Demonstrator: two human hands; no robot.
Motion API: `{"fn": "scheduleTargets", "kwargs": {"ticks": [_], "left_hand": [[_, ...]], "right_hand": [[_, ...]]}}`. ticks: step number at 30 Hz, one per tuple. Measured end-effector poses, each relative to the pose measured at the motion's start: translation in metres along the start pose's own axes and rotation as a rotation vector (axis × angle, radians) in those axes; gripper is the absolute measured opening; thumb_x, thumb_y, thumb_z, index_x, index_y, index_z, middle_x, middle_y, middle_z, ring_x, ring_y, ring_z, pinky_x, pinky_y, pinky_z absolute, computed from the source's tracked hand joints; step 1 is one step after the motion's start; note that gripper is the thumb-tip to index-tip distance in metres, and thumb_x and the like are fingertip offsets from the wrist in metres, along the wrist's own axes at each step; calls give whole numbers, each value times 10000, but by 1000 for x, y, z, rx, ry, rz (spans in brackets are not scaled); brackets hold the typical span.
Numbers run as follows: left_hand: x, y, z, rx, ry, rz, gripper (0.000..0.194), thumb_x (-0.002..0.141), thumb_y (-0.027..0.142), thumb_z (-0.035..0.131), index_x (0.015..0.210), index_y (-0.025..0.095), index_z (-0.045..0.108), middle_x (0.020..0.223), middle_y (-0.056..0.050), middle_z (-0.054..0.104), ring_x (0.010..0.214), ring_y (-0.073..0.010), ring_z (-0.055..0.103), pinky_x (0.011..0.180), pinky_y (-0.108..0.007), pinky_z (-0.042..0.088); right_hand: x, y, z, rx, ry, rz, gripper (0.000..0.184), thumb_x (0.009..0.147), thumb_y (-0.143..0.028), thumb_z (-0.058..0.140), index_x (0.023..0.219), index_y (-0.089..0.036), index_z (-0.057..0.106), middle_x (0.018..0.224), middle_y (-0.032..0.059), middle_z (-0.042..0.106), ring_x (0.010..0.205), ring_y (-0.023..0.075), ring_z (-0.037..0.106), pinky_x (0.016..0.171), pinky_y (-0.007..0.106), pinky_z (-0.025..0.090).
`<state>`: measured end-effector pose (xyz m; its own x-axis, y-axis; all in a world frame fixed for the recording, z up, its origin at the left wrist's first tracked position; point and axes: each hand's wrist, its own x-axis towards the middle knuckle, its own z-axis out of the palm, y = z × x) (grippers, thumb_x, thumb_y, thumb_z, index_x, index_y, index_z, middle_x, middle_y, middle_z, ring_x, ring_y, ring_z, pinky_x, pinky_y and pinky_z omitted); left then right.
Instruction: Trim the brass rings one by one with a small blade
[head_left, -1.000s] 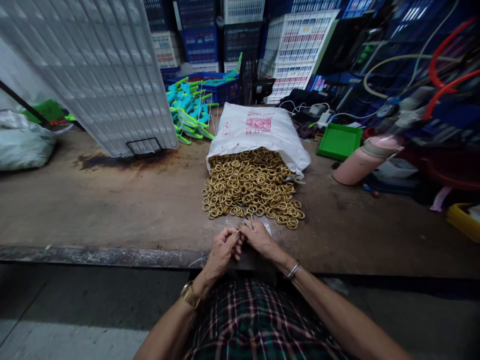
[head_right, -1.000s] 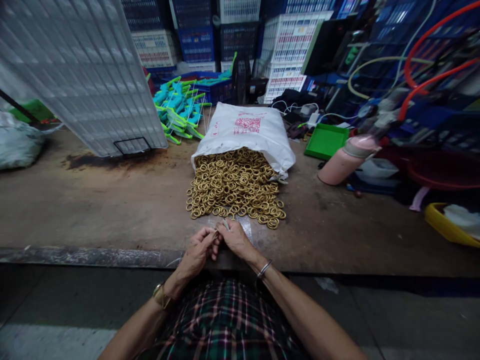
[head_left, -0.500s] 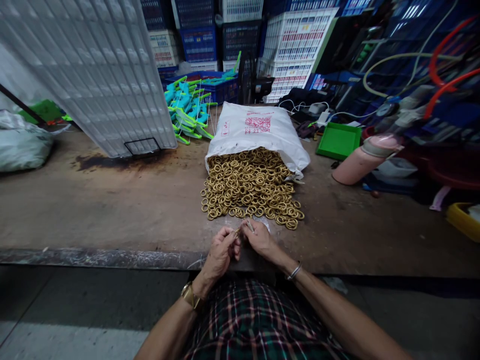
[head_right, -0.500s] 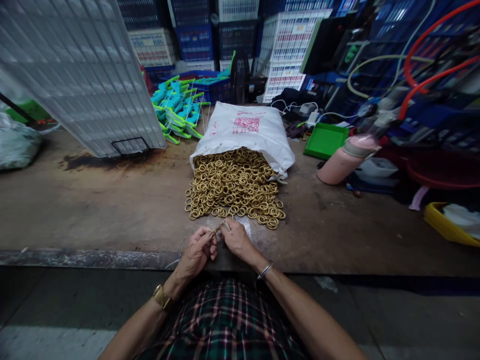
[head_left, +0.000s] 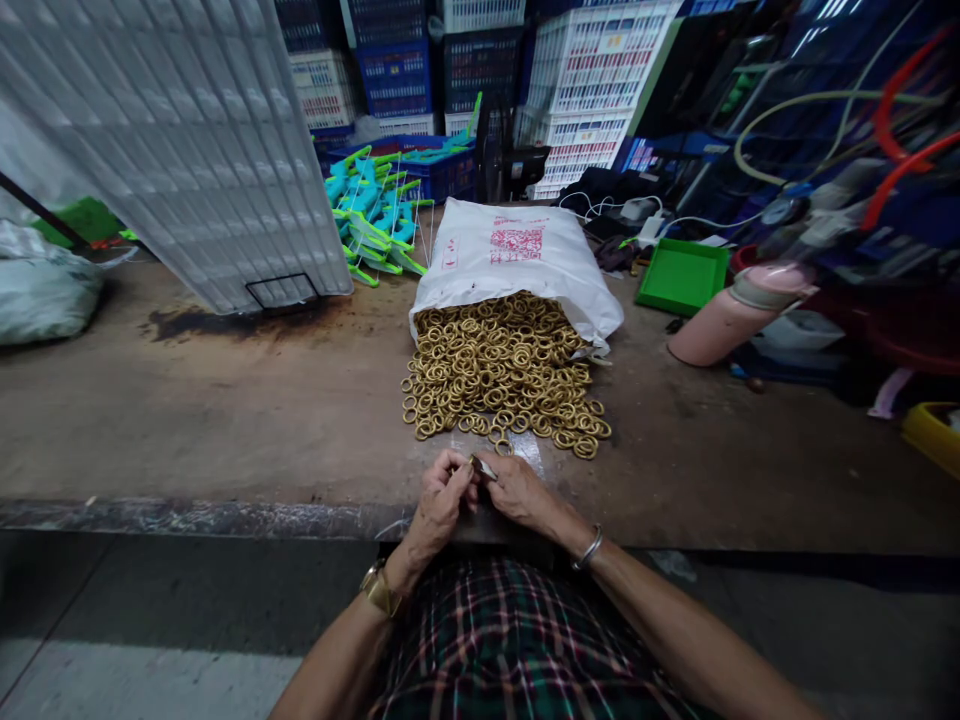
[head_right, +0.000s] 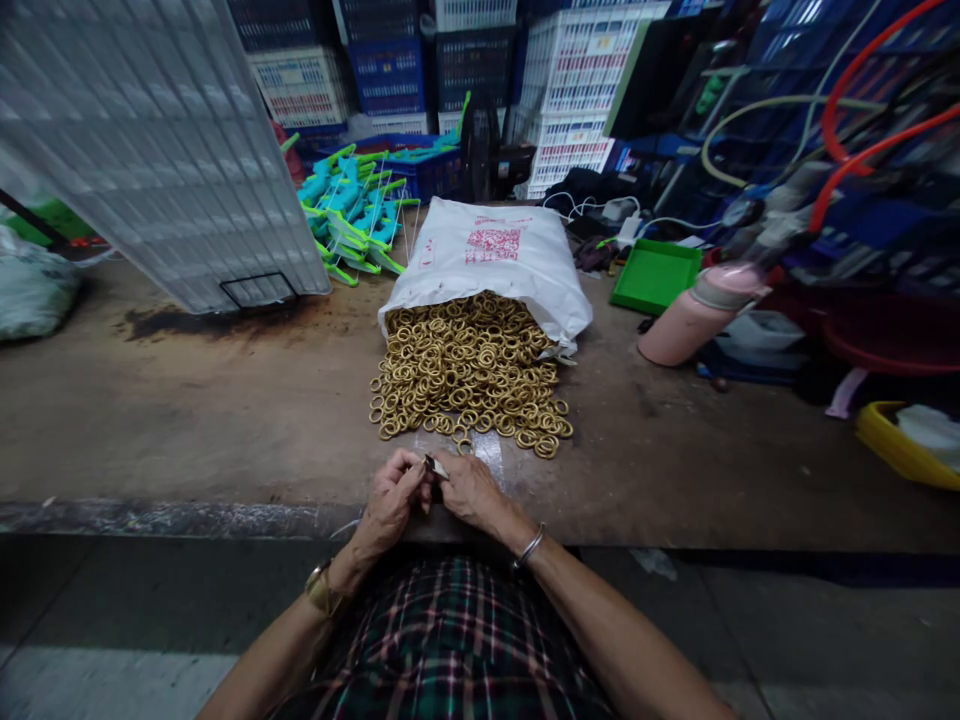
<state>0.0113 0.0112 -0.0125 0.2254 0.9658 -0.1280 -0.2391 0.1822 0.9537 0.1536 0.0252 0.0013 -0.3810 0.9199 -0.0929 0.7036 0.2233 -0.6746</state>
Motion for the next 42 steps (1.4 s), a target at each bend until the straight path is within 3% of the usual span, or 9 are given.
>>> {"fn": "scheduleTargets", "kwargs": {"ticks": [7,10,15,19,27,31,35,39,42], "left_hand": [[-16,24,17,-75,-103,-44,287,778,442,568,733,169,493,476,57,467,379,-63,411,399,-195,370],[-16,33,17,-249,-123,-108,291,740,425,620,727,166,488,616,10,560,453,-75,466,430,-210,409],[-10,28,3,-429,37,-260,301,669,378,692,737,144,516,823,-40,599,609,-92,526,466,-188,414],[-10,23,0,-443,108,-295,305,630,364,709,698,143,510,722,-3,567,569,-82,508,422,-165,365],[-5,18,-3,-606,20,-401,247,646,263,681,739,173,471,605,36,509,527,-78,504,425,-152,344],[-3,16,-4,-577,19,-432,295,634,240,682,872,180,520,568,44,497,536,-92,514,431,-158,365],[-4,15,0,-434,-4,-370,256,641,316,693,749,149,531,630,17,530,547,-82,509,430,-161,369],[-5,12,3,-197,77,-217,292,671,406,655,770,157,539,563,48,495,442,-55,418,388,-159,308],[-7,11,4,31,127,-137,315,722,413,594,907,160,565,456,86,420,373,-52,331,371,-167,252]], "right_hand": [[2,6,-9,-206,-27,51,178,738,-129,409,773,-177,576,644,42,591,544,127,446,521,250,232],[3,12,-10,-250,111,123,176,771,-160,401,831,-182,565,640,28,585,537,123,440,522,249,229],[5,24,-13,-276,345,253,145,828,-262,421,889,-193,533,732,31,607,650,147,513,576,244,269],[5,26,-12,-326,300,233,155,807,-291,491,934,-205,518,819,44,627,718,167,548,597,251,273],[0,29,-6,-367,303,198,99,815,-223,443,874,-200,520,798,38,622,681,155,538,575,256,247],[2,26,-9,-130,300,162,109,802,-209,413,776,-196,518,677,3,562,610,125,476,563,238,265],[7,10,-12,344,258,191,158,775,-277,428,664,-186,495,589,-38,470,555,94,415,531,210,303],[7,-3,-11,802,86,358,153,724,-352,481,703,-201,463,499,-102,339,376,48,244,374,191,197],[4,-8,-8,1015,-31,406,183,689,-363,519,765,-212,448,494,-125,347,323,23,180,330,178,141]]}}
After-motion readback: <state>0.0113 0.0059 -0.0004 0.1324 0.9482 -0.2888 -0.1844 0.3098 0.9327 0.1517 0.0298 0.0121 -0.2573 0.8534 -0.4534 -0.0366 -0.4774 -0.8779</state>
